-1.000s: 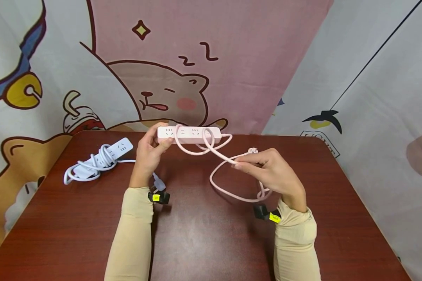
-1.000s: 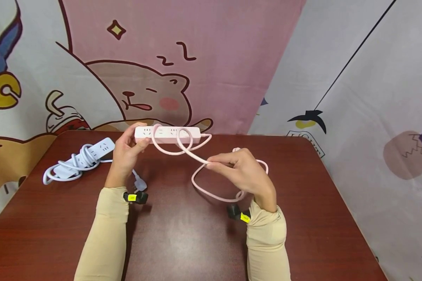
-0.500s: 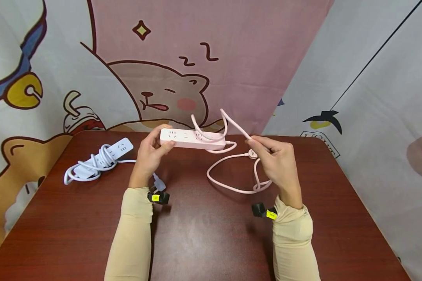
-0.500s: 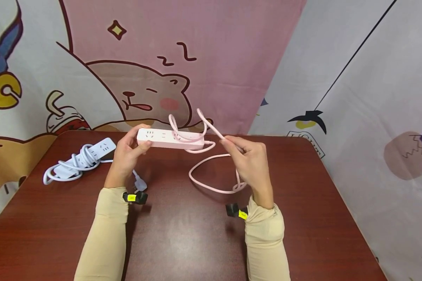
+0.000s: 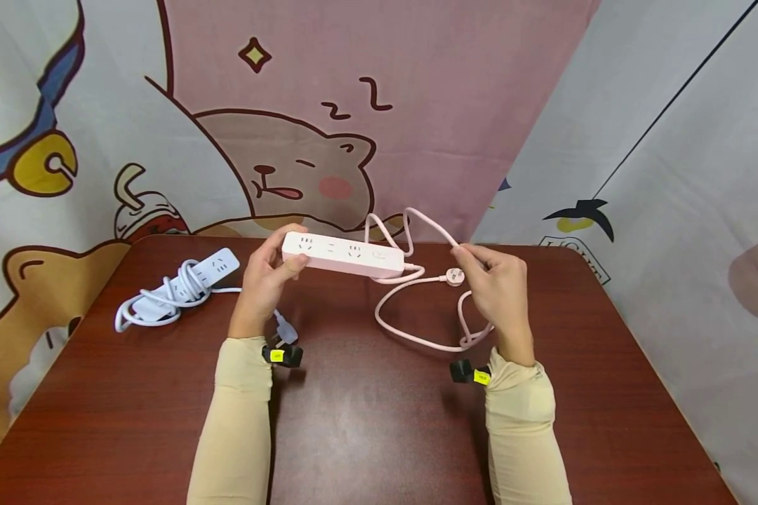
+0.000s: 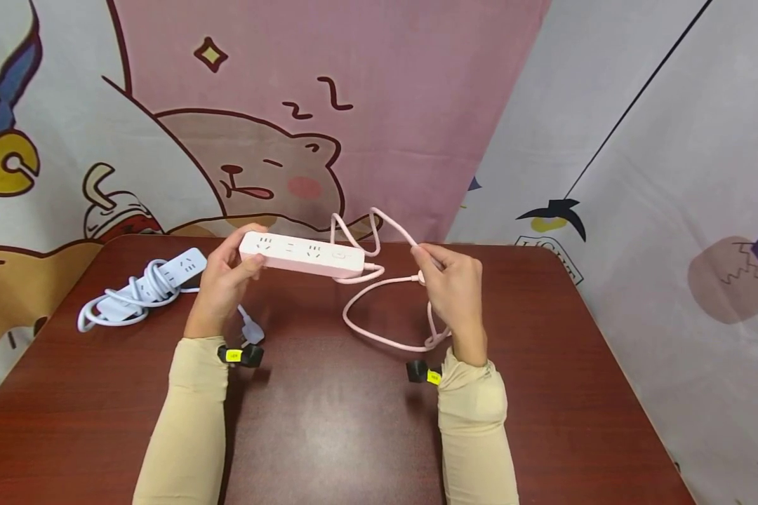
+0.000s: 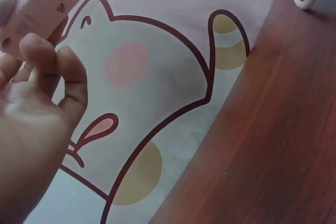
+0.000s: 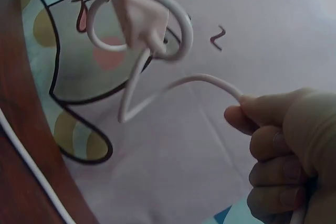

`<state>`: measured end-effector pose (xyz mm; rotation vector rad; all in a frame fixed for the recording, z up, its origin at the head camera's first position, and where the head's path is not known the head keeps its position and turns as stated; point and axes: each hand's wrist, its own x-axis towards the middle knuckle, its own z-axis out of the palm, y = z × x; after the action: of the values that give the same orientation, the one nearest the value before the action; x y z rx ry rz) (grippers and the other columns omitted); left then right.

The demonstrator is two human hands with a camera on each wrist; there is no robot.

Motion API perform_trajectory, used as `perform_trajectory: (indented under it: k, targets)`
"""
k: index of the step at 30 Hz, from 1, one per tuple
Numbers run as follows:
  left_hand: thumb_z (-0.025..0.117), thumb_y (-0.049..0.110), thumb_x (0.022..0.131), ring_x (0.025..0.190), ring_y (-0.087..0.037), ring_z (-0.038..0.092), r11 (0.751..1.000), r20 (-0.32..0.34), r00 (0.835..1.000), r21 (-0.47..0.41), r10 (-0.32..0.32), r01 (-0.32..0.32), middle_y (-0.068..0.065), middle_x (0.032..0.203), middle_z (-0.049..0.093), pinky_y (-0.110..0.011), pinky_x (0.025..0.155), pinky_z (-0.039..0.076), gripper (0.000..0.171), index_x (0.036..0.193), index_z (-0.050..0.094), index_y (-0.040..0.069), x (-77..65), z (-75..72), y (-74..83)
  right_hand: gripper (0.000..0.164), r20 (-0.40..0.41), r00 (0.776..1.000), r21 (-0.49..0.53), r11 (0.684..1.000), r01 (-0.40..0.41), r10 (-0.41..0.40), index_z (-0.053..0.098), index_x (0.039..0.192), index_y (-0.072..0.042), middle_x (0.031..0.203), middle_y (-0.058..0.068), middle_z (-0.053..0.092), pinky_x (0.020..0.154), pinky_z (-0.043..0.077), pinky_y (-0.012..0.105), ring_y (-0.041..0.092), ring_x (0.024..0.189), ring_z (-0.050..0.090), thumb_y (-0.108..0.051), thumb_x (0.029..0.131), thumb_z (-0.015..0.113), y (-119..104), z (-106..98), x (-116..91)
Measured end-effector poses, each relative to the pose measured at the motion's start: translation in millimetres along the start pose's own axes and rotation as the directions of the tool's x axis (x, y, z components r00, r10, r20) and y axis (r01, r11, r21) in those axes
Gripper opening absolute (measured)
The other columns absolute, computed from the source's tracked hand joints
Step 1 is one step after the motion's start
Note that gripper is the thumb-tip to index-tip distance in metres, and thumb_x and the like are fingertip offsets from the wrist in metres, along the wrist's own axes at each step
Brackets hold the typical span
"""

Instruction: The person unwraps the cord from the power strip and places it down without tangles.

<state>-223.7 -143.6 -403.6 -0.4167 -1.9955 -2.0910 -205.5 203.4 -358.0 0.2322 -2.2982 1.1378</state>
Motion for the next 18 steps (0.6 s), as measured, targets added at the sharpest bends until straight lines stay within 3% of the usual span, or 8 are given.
perform_trajectory:
  k: [5,10,18]
  targets:
    - [0.066,0.003,0.096,0.077,-0.008,0.052,0.999,-0.082,0.997,-0.049,-0.009,0.005,0.004,0.102,0.060,-0.020,0.060,0.042,0.040,0.134,0.056,0.004,0.2,-3.8,0.5,0.018,0.023,0.999,-0.130,0.991,-0.029,0.033,0.083,0.100,-0.009,0.076,0.010,0.076,0.055,0.032,0.019,0.010,0.061,0.047,-0.024,0.094,0.074,13.1,-2.0,1.9]
    - [0.067,0.003,0.095,0.079,-0.008,0.054,0.998,-0.169,0.986,-0.062,-0.001,-0.010,0.004,0.101,0.060,-0.021,0.061,0.043,0.040,0.134,0.057,0.004,1.4,-7.1,-0.2,0.022,0.094,0.992,-0.204,0.977,-0.066,0.087,0.082,0.102,-0.009,0.082,0.012,0.078,0.062,0.038,0.021,0.020,0.069,0.055,-0.027,0.096,0.072,22.3,-11.0,1.9]
    - [0.069,0.007,0.095,0.075,-0.008,0.051,0.999,-0.278,0.960,-0.040,-0.036,0.026,0.005,0.100,0.060,-0.018,0.059,0.041,0.042,0.135,0.056,0.000,4.7,-9.0,-3.0,0.027,0.287,0.946,-0.287,0.956,-0.066,0.152,0.081,0.108,-0.008,0.095,0.013,0.079,0.070,0.046,0.032,0.025,0.081,0.061,-0.030,0.099,0.067,30.5,-27.9,1.4]
